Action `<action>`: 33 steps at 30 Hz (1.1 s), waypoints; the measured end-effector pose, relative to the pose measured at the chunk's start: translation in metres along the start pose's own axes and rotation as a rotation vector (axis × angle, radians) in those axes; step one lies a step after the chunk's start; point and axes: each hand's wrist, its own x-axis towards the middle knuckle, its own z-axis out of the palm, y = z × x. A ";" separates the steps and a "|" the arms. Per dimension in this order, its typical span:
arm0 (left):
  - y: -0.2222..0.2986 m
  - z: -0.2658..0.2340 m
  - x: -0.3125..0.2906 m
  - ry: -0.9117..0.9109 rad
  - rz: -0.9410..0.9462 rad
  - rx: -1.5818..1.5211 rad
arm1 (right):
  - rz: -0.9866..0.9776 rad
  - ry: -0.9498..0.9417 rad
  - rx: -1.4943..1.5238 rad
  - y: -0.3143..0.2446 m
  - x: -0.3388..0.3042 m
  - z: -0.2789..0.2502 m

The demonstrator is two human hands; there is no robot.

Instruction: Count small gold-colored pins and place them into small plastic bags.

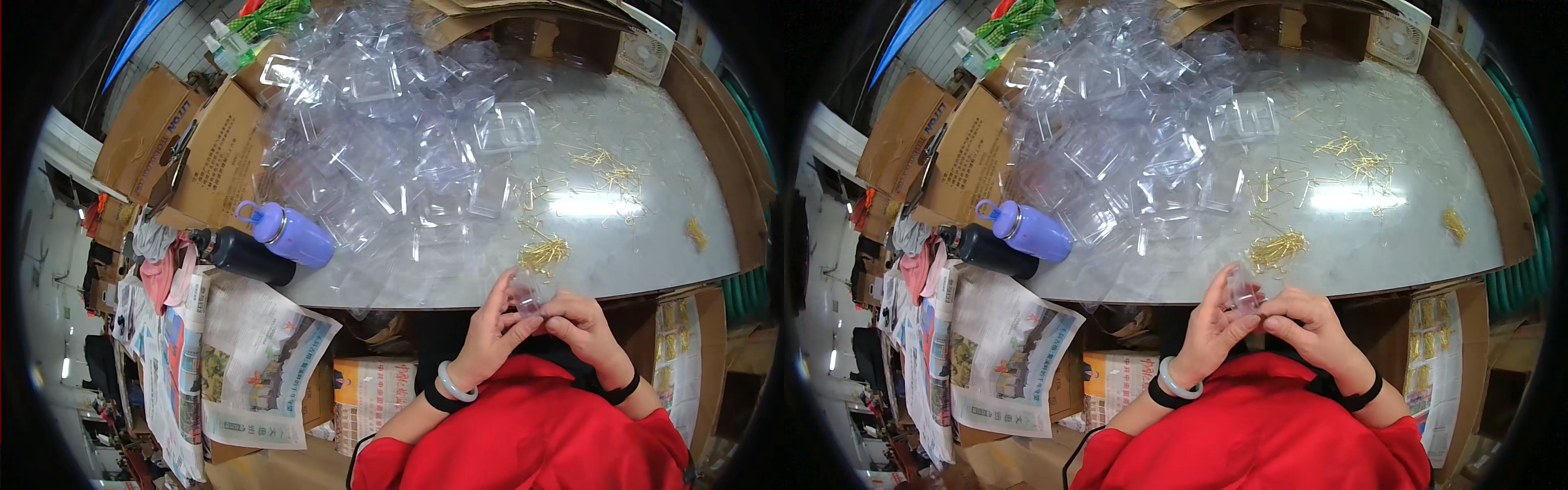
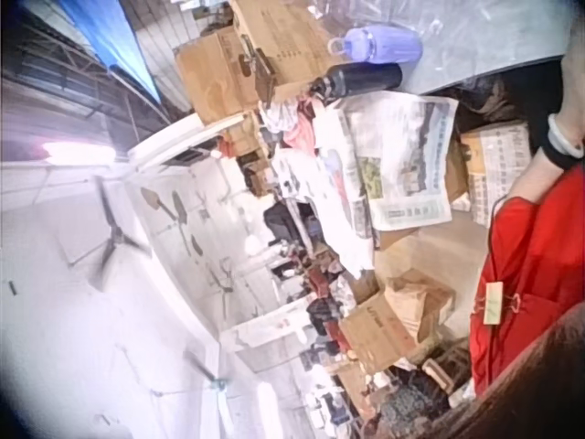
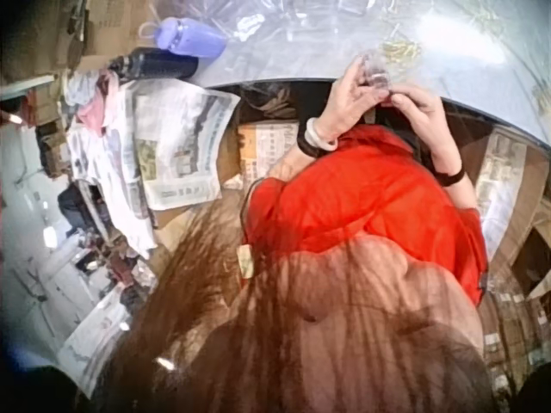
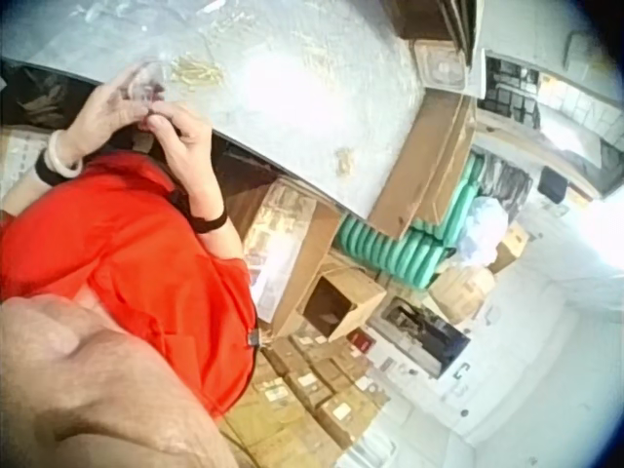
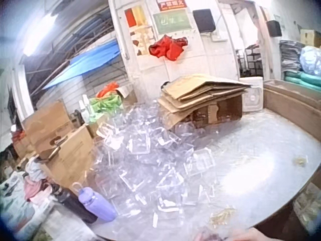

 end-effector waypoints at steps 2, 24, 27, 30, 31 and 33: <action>0.004 0.001 -0.001 -0.101 -0.099 0.052 | 0.060 -0.009 0.104 0.003 -0.009 -0.002; 0.009 0.025 0.012 -0.150 0.287 0.567 | -0.341 0.176 -0.443 -0.009 -0.009 -0.003; 0.009 0.029 0.013 -0.096 0.437 0.752 | -0.355 0.182 -0.480 0.008 -0.014 0.000; -0.002 0.033 0.018 0.061 0.593 0.800 | -0.347 0.196 -0.482 0.007 -0.014 0.003; -0.004 0.034 0.019 0.130 0.725 0.792 | -0.379 0.228 -0.479 0.006 -0.014 0.004; -0.003 0.033 0.017 0.126 0.742 0.912 | -0.451 0.236 -0.529 0.005 -0.012 0.004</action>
